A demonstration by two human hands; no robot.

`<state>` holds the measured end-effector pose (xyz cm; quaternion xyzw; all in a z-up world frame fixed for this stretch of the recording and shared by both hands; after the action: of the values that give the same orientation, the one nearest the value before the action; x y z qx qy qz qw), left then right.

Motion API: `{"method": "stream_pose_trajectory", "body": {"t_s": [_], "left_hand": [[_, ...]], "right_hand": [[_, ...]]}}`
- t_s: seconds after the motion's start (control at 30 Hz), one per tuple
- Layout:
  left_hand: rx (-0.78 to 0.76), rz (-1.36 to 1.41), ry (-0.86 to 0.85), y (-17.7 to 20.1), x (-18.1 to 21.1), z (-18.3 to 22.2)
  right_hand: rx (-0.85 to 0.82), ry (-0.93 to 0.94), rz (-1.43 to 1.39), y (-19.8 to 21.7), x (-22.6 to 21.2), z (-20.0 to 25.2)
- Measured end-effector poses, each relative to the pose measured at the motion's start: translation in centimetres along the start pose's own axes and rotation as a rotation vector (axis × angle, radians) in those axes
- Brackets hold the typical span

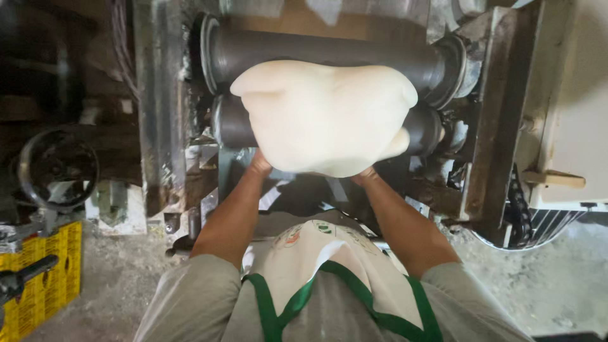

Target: The person feeds a piece of dough through a mechanical dough roller by hand, catching the dough as it emerges and re-feeding it into the machine multiple times.

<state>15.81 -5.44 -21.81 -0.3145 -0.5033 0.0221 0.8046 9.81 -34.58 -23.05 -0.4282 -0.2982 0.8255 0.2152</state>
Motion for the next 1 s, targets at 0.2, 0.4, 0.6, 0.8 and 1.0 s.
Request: {"method": "stream_pose_trajectory", "body": {"t_s": [0.2,0.4,0.6,0.8,1.0], "left_hand": [[0.047,-0.467,-0.280,-7.8,9.2,7.1],[0.000,0.413,-0.337,-14.3,14.9,11.3],[-0.010,0.355,-0.310,-12.1,14.8,15.9],[0.193,0.171,0.394,-3.6,2.3,14.0],[0.169,0.357,0.308,2.1,-1.4,1.0]], "right_hand": [[-0.025,0.203,-0.003,-8.6,-4.3,4.3],[-0.179,0.316,0.040,-16.0,-10.2,10.9],[0.029,0.373,0.096,-11.2,-11.3,16.3],[0.390,-0.192,0.154,3.0,0.0,9.6],[0.128,-0.135,0.020,6.3,1.6,-2.1]]}}
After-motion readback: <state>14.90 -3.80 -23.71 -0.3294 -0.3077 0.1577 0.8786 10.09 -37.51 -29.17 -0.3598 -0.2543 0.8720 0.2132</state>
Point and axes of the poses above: each hand's wrist, its own z-axis away from the middle knuckle, its own y-axis out of the back of the hand, x = y × z, the point moved 7 cm from there along -z, towards the middle knuckle, and after that the axes turned 14 degrees about -x, right-handed, at the moved point
